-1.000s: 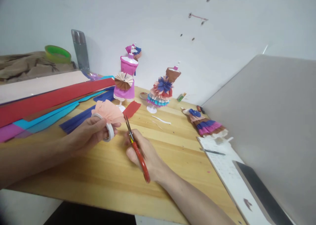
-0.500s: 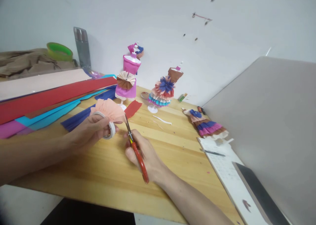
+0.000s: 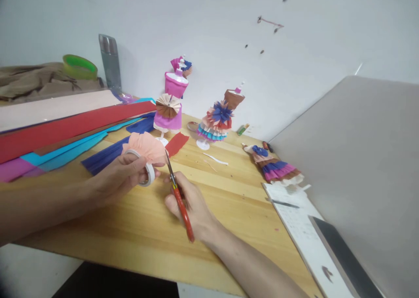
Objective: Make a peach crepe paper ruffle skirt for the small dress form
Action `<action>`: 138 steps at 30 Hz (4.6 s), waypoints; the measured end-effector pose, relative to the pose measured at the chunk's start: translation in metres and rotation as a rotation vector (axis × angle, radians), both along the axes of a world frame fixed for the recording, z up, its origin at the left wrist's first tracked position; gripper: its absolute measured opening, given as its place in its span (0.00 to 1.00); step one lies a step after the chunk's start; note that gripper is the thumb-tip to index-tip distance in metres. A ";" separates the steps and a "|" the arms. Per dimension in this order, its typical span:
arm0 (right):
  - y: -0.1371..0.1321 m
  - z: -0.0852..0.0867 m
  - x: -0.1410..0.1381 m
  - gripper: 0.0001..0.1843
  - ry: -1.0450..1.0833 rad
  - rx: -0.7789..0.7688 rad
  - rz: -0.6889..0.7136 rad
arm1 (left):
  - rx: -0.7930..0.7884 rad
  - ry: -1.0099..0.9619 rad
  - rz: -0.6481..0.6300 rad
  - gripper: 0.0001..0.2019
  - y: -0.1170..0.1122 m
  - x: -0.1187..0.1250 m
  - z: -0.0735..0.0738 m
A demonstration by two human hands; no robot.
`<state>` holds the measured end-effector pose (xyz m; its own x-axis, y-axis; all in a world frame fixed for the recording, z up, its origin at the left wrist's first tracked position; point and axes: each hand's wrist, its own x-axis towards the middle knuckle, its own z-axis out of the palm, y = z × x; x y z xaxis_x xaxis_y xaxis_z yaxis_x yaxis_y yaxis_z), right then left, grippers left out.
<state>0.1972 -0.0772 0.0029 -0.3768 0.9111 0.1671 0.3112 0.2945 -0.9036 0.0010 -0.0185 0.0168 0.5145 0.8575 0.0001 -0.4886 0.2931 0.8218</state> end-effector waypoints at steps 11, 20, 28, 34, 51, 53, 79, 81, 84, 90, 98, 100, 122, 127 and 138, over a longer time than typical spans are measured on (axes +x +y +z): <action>-0.001 -0.005 0.001 0.24 0.044 0.000 -0.021 | 0.014 0.022 0.014 0.15 0.002 -0.001 -0.004; -0.004 -0.007 0.000 0.23 0.072 -0.023 -0.079 | 0.014 0.032 0.023 0.15 0.003 -0.001 -0.004; -0.005 -0.009 -0.001 0.21 0.101 -0.111 -0.102 | 0.048 0.050 0.040 0.16 0.005 -0.002 -0.003; -0.006 -0.004 -0.003 0.20 0.088 -0.108 -0.116 | 0.125 0.197 0.041 0.17 0.013 -0.006 -0.008; -0.007 -0.008 0.009 0.28 0.175 -0.189 0.054 | 0.215 0.305 0.013 0.16 0.019 -0.009 -0.008; -0.007 -0.007 0.009 0.29 0.179 -0.188 0.056 | 0.219 0.316 0.003 0.15 0.019 -0.010 -0.007; -0.008 -0.007 0.009 0.26 0.111 -0.161 0.014 | 0.256 0.328 -0.048 0.13 0.012 -0.008 -0.005; -0.008 -0.005 0.009 0.25 0.091 -0.137 0.018 | 0.256 0.326 -0.054 0.13 0.013 -0.008 -0.005; -0.008 -0.002 0.010 0.25 0.032 -0.097 0.021 | 0.261 0.318 -0.058 0.14 0.013 -0.008 -0.005; -0.007 0.001 0.011 0.26 -0.003 -0.059 0.004 | 0.249 0.319 -0.056 0.14 0.012 -0.008 -0.004; -0.006 0.005 0.011 0.26 -0.034 -0.041 -0.029 | 0.263 0.320 -0.063 0.13 0.014 -0.009 -0.006; -0.007 0.006 0.010 0.25 -0.044 -0.033 -0.037 | 0.248 0.317 -0.059 0.13 0.013 -0.009 -0.005; -0.009 0.010 0.011 0.28 0.006 -0.095 0.010 | 0.254 0.377 -0.060 0.12 0.015 -0.010 0.000; -0.009 0.012 0.010 0.29 -0.016 -0.101 0.006 | 0.244 0.361 -0.106 0.11 0.014 -0.011 0.003; -0.010 0.014 0.010 0.31 -0.097 -0.023 -0.008 | 0.270 0.360 -0.167 0.09 0.014 -0.011 -0.001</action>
<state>0.2072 -0.0872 0.0164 -0.3833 0.9171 0.1096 0.3995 0.2716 -0.8756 -0.0100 -0.0041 0.0160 0.6533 0.7571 0.0080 -0.1230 0.0957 0.9878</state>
